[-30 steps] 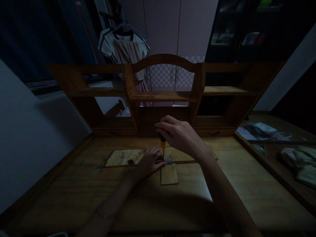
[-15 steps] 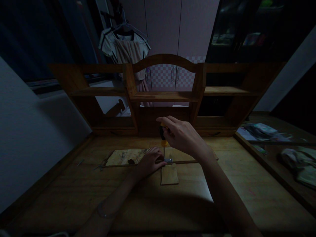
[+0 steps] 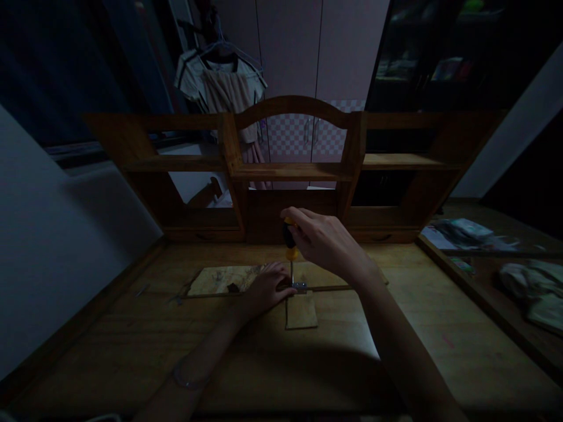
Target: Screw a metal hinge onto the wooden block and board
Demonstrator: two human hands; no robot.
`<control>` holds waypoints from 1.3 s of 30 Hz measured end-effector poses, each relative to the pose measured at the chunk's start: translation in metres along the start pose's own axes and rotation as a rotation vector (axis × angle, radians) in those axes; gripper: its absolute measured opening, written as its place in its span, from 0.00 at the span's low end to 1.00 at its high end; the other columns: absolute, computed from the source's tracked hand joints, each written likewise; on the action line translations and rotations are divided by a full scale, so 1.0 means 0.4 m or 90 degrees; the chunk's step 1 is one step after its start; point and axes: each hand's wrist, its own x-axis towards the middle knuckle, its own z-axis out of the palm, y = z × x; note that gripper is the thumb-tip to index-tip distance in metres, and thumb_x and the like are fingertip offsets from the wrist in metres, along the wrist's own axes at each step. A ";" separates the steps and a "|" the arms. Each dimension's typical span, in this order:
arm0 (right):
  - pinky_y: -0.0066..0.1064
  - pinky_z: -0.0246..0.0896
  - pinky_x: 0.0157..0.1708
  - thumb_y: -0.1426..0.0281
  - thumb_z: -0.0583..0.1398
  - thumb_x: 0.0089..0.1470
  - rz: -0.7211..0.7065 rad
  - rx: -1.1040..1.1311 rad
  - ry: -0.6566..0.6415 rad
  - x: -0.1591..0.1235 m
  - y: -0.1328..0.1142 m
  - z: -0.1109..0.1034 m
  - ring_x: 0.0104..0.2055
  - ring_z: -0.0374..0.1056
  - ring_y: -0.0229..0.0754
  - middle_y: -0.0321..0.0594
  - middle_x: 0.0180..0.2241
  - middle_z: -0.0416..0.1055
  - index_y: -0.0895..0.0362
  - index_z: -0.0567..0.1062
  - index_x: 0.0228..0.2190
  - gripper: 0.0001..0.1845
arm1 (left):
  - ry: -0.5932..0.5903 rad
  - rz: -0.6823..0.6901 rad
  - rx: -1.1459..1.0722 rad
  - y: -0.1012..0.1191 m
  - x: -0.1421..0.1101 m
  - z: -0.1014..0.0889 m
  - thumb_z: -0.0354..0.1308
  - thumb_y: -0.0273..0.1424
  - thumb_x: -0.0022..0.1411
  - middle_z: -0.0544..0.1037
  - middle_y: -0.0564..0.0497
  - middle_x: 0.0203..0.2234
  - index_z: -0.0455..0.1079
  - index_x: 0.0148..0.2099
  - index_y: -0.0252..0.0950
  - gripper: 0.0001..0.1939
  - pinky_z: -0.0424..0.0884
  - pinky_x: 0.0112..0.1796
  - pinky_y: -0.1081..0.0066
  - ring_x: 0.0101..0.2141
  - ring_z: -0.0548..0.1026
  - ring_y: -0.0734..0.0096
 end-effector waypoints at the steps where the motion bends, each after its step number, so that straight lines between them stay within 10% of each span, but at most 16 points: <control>1: 0.30 0.52 0.33 0.74 0.48 0.64 0.000 0.000 0.001 0.000 0.000 0.000 0.40 0.69 0.40 0.43 0.45 0.73 0.55 0.66 0.51 0.15 | 0.003 0.000 -0.001 0.000 0.000 0.000 0.64 0.39 0.60 0.72 0.48 0.40 0.72 0.40 0.38 0.11 0.66 0.48 0.61 0.45 0.69 0.59; 31: 0.30 0.56 0.37 0.78 0.51 0.57 0.007 0.018 -0.007 -0.003 0.005 -0.003 0.44 0.70 0.41 0.42 0.47 0.72 0.55 0.67 0.49 0.19 | 0.001 0.004 -0.008 0.012 -0.002 -0.005 0.65 0.39 0.60 0.73 0.47 0.41 0.72 0.41 0.38 0.12 0.67 0.47 0.62 0.45 0.70 0.59; 39: 0.30 0.55 0.36 0.76 0.51 0.58 0.013 0.023 -0.009 -0.001 0.004 -0.007 0.40 0.69 0.39 0.42 0.45 0.72 0.56 0.68 0.48 0.16 | 0.279 -0.150 -0.099 0.004 -0.001 -0.036 0.45 0.41 0.71 0.73 0.49 0.29 0.70 0.33 0.37 0.20 0.66 0.43 0.66 0.36 0.71 0.65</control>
